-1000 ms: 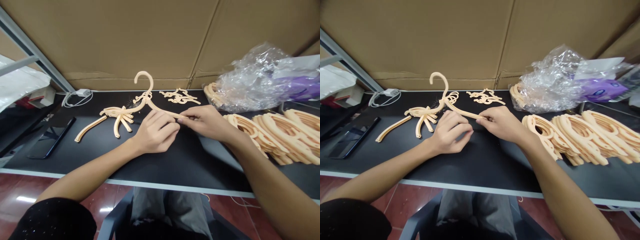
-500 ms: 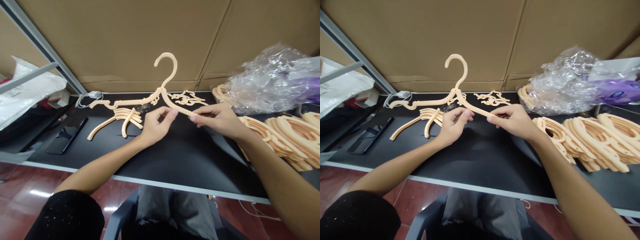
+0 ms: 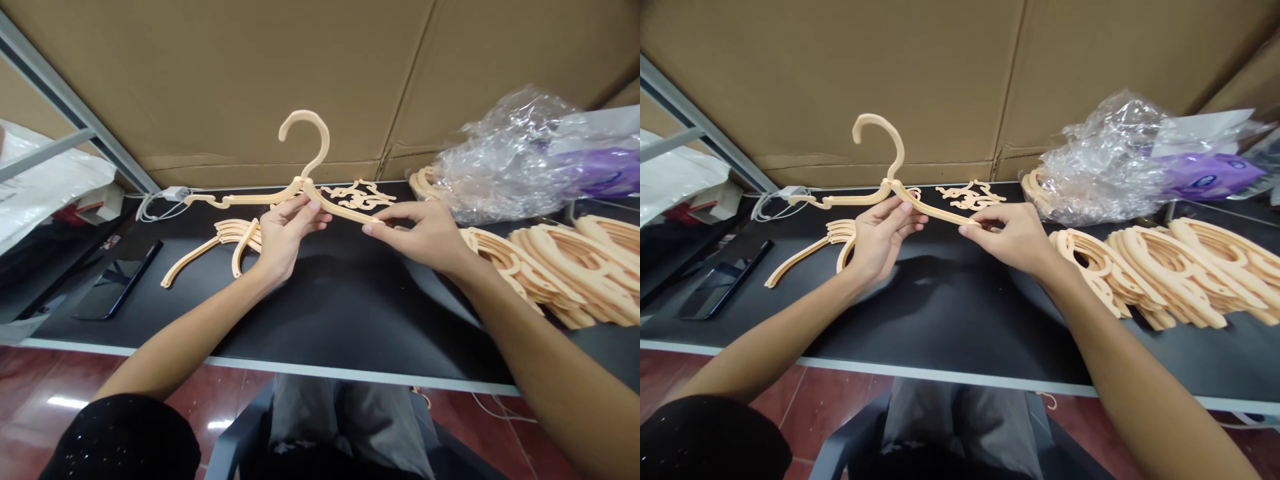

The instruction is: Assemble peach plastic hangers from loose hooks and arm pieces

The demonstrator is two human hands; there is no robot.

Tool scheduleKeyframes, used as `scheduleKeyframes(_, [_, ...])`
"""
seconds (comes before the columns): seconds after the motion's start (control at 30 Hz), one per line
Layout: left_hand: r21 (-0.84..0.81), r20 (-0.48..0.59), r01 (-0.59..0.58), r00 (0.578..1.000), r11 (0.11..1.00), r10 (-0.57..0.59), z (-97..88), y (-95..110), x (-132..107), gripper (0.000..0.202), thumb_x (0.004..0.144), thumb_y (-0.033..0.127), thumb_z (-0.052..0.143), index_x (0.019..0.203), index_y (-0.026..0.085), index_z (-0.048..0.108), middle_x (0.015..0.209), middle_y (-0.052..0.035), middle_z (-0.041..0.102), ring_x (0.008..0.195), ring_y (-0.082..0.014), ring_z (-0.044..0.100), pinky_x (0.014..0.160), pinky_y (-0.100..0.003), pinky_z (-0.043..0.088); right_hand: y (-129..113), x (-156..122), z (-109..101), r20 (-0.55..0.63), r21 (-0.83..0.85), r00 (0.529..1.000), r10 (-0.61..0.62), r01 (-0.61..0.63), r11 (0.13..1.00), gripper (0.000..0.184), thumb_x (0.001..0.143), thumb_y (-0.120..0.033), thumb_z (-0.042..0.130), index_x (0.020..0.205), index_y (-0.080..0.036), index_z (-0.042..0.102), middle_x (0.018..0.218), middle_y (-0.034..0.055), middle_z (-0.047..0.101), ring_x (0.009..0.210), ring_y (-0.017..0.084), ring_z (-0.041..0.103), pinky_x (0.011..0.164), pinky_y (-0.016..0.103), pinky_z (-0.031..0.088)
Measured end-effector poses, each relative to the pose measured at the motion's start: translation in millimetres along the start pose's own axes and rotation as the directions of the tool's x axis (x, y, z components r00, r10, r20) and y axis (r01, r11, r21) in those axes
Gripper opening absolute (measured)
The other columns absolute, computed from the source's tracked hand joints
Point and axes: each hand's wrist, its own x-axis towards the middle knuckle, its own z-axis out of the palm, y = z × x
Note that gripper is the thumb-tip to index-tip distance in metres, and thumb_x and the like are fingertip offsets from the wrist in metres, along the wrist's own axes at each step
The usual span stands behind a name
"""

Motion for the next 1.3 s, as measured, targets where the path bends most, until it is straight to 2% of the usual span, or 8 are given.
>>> scheduleKeyframes(0.13, [-0.01,-0.066,-0.067,0.996,0.998,0.067,-6.4,5.1,9.8,0.026,0.073,0.035,0.088,0.091,0.017,0.079,0.088,-0.0044,0.079,0.079,-0.0159,0.075,0.08,-0.029,0.06,-6.7,-2.1,0.7,-0.244,-0.212,0.961,-0.13,0.078,0.974,0.024,0.087,-0.04,0.065,0.098,-0.022,0.077,0.101,0.0138,0.075,0.101,0.032,0.066,0.091,0.047,0.05])
scheduleKeyframes(0.27, [-0.052,-0.15,-0.097,0.985,0.994,0.088,-14.3,9.0,20.2,0.02,0.078,0.031,0.085,0.093,0.019,0.078,0.09,-0.0035,0.079,0.085,-0.0162,0.076,0.088,-0.029,0.06,-14.8,-8.2,8.6,-0.359,-0.129,0.932,-0.049,0.002,0.992,0.021,0.092,-0.036,0.059,0.087,-0.023,0.074,0.074,0.0092,0.07,0.076,0.026,0.066,0.078,0.044,0.052])
scheduleKeyframes(0.37, [-0.042,-0.168,-0.09,0.982,0.995,0.082,-17.7,8.6,23.4,0.016,0.082,0.031,0.082,0.09,0.018,0.077,0.092,-0.0037,0.079,0.089,-0.0166,0.076,0.092,-0.03,0.059,-17.5,-10.5,22.2,-0.212,0.171,0.959,0.187,-0.152,0.974,0.02,0.088,-0.036,0.063,0.094,-0.021,0.074,0.057,0.0013,0.063,0.054,0.018,0.059,0.063,0.037,0.052])
scheduleKeyframes(0.47, [-0.032,-0.148,-0.114,0.983,0.993,0.108,-19.4,6.4,24.3,0.015,0.081,0.03,0.082,0.087,0.018,0.078,0.092,-0.0041,0.079,0.088,-0.0169,0.076,0.09,-0.03,0.06,-21.7,-9.7,32.8,0.041,0.459,0.931,0.363,-0.34,0.821,0.06,0.08,-0.038,0.069,0.134,-0.011,0.061,0.055,-0.0027,0.063,0.045,0.015,0.055,0.052,0.032,0.049])
scheduleKeyframes(0.67, [0.068,-0.167,-0.117,0.978,0.991,0.127,-20.7,3.0,25.6,0.015,0.078,0.03,0.085,0.084,0.017,0.079,0.089,-0.0058,0.078,0.082,-0.018,0.076,0.086,-0.032,0.061,-39.0,-9.0,32.9,0.241,0.677,0.874,0.423,-0.464,0.571,0.11,0.071,-0.037,0.075,0.162,-0.011,0.02,0.062,-0.0036,0.068,0.042,0.014,0.056,0.044,0.027,0.045])
scheduleKeyframes(0.83, [0.172,-0.094,-0.161,0.979,0.972,0.178,-19.1,-3.9,21.3,0.019,0.076,0.036,0.085,0.083,0.018,0.082,0.084,-0.0043,0.079,0.077,-0.017,0.075,0.078,-0.029,0.063,-38.7,-11.0,34.5,0.192,0.642,0.895,0.402,-0.425,0.639,0.107,0.074,-0.036,0.073,0.164,-0.019,0.018,0.067,-0.0048,0.068,0.046,0.013,0.055,0.046,0.027,0.044])
scheduleKeyframes(1.13, [0.202,-0.075,-0.117,0.988,0.972,0.134,-13.9,-8.2,10.9,0.025,0.072,0.038,0.089,0.083,0.017,0.083,0.083,-0.0031,0.078,0.073,-0.0161,0.074,0.079,-0.032,0.066,-20.0,-14.4,39.5,-0.049,0.095,0.991,0.125,-0.12,0.988,0.042,0.088,-0.037,0.064,0.127,-0.024,0.074,0.089,0.0044,0.065,0.074,0.015,0.057,0.075,0.035,0.052])
scheduleKeyframes(1.3, [0.139,-0.06,-0.089,0.993,0.986,0.098,-11.0,-8.3,8.6,0.026,0.071,0.037,0.089,0.084,0.015,0.082,0.084,-0.0044,0.077,0.075,-0.0169,0.075,0.08,-0.032,0.066,-17.7,-11.6,42.8,-0.014,0.376,0.985,0.174,-0.156,0.913,0.038,0.086,-0.036,0.067,0.12,-0.021,0.073,0.092,0.0044,0.07,0.07,0.015,0.063,0.064,0.031,0.056])
